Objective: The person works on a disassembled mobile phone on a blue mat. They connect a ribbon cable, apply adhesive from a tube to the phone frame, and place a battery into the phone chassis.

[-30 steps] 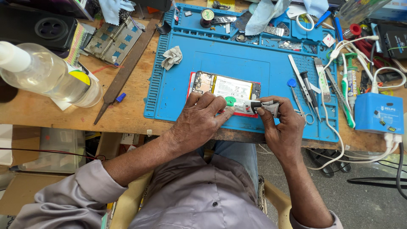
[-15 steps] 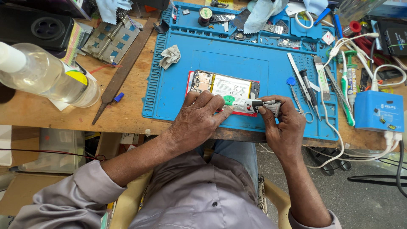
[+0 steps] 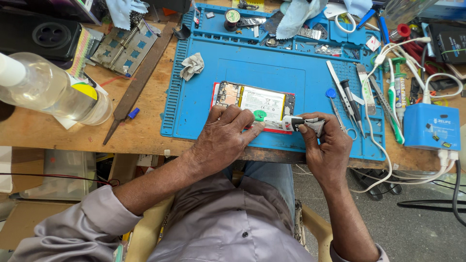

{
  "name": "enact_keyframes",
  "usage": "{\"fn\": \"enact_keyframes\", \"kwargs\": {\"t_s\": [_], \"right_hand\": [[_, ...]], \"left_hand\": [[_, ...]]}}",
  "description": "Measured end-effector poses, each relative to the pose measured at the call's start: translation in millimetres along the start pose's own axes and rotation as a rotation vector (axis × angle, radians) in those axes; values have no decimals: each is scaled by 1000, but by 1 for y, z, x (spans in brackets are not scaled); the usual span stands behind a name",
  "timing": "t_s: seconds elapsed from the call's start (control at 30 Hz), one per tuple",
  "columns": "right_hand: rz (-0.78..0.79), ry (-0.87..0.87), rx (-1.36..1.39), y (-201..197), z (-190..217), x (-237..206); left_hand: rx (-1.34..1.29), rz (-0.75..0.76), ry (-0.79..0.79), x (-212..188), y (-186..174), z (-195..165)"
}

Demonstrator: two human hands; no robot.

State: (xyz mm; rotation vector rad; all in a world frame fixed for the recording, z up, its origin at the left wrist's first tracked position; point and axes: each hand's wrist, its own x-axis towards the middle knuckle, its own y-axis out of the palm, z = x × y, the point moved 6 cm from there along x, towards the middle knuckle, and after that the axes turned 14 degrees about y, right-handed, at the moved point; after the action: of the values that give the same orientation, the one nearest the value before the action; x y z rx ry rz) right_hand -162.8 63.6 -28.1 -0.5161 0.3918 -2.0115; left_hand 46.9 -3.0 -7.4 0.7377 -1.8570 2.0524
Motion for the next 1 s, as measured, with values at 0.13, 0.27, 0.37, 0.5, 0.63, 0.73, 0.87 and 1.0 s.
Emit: {"fn": "enact_keyframes", "kwargs": {"t_s": [0.13, 0.27, 0.37, 0.5, 0.63, 0.73, 0.87, 1.0], "right_hand": [[-60, 12, -71, -5, 0, -1], [-59, 26, -63, -7, 0, -3], [-69, 32, -118, -10, 0, -5], [-129, 27, -203, -22, -1, -7], [-109, 3, 188, -32, -1, -4], [-54, 38, 324, -20, 3, -1], [10, 58, 200, 9, 20, 6], [7, -194, -155, 31, 53, 7]], "left_hand": [[5, -7, 10, 1, -1, 0], [6, -1, 5, 1, -1, 0], [8, -1, 9, 0, -1, 0], [-1, -25, -8, -2, -4, 0], [9, -24, -55, -11, -12, 5], [9, -19, -95, -19, -16, 10], [7, -33, -123, -26, -20, 14], [15, -53, -119, -29, -21, 14]]}}
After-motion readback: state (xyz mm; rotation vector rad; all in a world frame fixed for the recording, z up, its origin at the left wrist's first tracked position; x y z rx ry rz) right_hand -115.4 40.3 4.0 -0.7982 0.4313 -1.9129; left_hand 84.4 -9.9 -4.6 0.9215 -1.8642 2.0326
